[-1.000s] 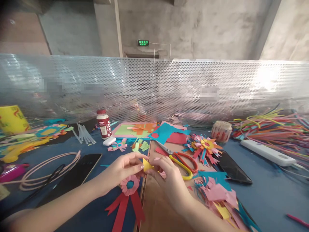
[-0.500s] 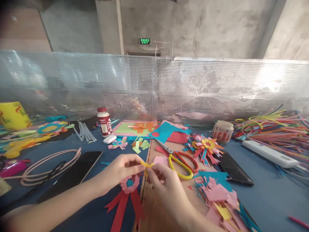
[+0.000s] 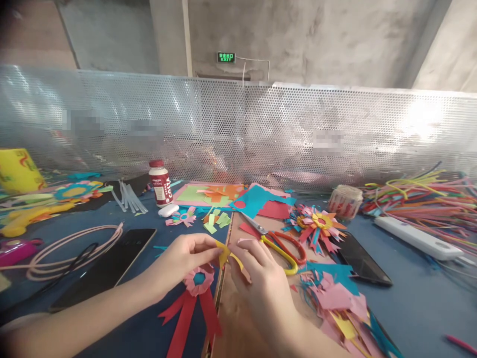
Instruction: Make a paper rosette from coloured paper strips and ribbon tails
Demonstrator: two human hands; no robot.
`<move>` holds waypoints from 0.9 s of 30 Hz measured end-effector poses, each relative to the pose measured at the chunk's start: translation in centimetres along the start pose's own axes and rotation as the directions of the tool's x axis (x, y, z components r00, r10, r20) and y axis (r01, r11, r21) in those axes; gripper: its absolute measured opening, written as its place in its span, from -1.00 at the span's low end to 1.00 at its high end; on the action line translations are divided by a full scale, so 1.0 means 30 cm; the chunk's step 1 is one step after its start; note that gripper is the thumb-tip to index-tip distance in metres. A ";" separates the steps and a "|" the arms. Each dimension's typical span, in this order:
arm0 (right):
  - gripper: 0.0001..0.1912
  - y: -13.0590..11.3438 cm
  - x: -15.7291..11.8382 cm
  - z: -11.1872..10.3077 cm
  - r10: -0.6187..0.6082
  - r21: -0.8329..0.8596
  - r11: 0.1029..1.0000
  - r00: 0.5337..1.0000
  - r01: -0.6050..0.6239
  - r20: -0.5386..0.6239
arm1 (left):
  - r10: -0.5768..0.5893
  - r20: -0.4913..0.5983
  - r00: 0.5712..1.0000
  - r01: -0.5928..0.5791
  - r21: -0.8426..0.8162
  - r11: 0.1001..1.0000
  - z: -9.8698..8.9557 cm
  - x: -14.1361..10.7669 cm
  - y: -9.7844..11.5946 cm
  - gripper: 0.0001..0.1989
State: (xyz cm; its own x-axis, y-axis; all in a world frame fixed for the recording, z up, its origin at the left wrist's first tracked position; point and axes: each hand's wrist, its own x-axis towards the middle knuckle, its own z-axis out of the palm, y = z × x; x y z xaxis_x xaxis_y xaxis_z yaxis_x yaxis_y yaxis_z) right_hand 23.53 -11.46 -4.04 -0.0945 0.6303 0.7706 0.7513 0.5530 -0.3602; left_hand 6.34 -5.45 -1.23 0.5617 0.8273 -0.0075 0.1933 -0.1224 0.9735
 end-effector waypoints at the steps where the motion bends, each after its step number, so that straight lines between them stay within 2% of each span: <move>1: -0.75 0.000 -0.001 0.001 -0.018 -0.027 0.999 1.000 0.018 0.004 | 0.023 -0.008 1.000 -0.023 0.016 1.000 0.001 0.000 0.001 -0.72; 6: -0.80 -0.001 -0.002 -0.002 -0.039 -0.017 0.999 0.999 0.039 0.013 | 0.193 -0.063 0.979 -0.182 0.147 0.972 0.012 -0.008 0.003 -0.69; 8: -0.79 0.007 0.004 -0.011 -0.032 0.039 0.999 0.999 0.031 0.027 | 0.227 -0.049 0.973 -0.214 0.195 0.957 0.014 -0.014 0.005 -0.71; 10: -0.78 0.023 0.014 -0.026 -0.077 0.073 0.995 0.996 0.073 0.053 | 0.244 -0.025 0.969 -0.233 0.212 0.949 0.016 -0.018 0.007 -0.72; 14: -0.81 0.056 0.041 -0.066 -0.267 0.046 0.964 0.956 0.263 0.123 | 0.234 0.031 0.972 -0.236 0.185 0.954 0.016 -0.019 0.013 -0.69; 16: -0.79 0.058 0.052 -0.081 -0.312 0.004 0.949 0.933 0.317 0.180 | 0.214 0.052 0.975 -0.220 0.176 0.959 0.018 -0.020 0.016 -0.68; 21: -0.85 0.029 0.059 -0.099 -0.280 -0.109 0.944 0.932 0.310 0.230 | 0.188 0.059 0.980 -0.197 0.251 0.948 0.027 -0.028 0.028 -0.70; 27: -0.89 0.006 0.058 -0.108 -0.237 -0.124 0.952 0.929 0.281 0.284 | 0.161 0.071 0.984 -0.175 0.320 0.931 0.034 -0.040 0.046 -0.68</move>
State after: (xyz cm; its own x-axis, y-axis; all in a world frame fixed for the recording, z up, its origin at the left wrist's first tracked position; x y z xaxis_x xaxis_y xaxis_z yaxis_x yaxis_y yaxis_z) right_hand 25.62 -12.02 -1.08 -0.4515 0.6091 0.6521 0.7692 0.6360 -0.0615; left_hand 6.76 -7.16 -0.09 0.6411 0.7559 0.1327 0.3388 -0.4340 0.8348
